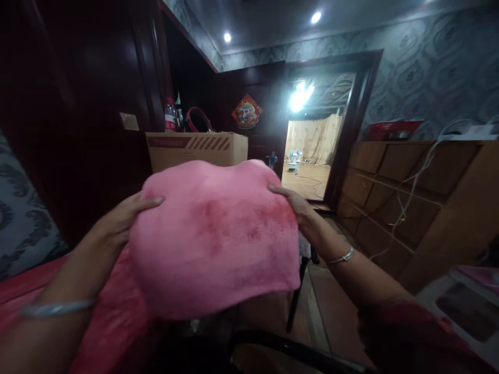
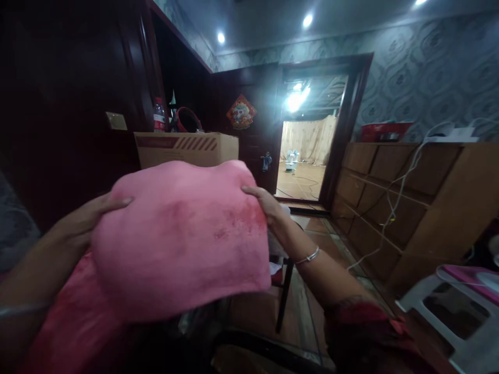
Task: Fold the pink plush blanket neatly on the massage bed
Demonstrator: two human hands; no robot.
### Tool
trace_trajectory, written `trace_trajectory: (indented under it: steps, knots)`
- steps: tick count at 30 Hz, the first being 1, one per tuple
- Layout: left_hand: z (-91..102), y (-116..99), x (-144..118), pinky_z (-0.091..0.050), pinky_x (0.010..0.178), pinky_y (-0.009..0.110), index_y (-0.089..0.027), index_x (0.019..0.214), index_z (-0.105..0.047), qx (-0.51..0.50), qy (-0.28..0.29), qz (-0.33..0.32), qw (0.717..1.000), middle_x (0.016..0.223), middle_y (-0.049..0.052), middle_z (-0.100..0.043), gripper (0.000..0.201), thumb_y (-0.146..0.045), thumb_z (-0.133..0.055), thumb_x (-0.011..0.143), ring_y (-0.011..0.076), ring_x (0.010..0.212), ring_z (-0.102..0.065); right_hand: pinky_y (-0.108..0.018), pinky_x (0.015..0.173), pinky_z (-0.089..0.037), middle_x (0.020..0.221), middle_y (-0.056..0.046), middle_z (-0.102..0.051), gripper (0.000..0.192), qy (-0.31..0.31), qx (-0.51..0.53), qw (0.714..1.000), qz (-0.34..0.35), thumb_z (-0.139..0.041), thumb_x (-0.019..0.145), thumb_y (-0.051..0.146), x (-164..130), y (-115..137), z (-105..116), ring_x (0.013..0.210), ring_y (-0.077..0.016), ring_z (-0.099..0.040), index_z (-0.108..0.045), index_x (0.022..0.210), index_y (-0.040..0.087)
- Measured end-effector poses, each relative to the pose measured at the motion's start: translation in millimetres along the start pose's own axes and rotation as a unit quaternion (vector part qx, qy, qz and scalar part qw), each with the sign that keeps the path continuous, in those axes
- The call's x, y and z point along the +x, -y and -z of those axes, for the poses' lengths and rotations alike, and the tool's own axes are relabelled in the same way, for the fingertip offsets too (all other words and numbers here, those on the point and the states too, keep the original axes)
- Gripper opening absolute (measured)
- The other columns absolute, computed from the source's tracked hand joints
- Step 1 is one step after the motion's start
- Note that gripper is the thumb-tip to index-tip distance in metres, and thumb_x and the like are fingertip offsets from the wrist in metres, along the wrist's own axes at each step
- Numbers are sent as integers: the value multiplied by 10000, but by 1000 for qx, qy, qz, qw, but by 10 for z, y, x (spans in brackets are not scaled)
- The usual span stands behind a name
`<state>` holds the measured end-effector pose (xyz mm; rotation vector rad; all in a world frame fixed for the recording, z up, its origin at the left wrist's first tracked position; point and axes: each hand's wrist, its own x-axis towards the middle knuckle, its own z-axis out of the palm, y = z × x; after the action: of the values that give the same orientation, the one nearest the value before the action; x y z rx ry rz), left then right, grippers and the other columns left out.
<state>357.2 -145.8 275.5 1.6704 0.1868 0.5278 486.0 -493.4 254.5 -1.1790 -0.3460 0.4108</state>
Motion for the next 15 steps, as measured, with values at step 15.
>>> trace_trajectory:
  steps: [15]
  knots:
    - [-1957, 512, 1667, -567, 832, 395, -117, 1033, -687, -11, 103, 19, 994, 1080, 178, -732, 504, -256, -846, 576, 280, 998, -697, -298, 625, -595, 593, -29, -699, 213, -216, -28, 976, -18, -514, 927, 223, 442, 258, 1394, 511, -180, -652, -658, 1054, 131]
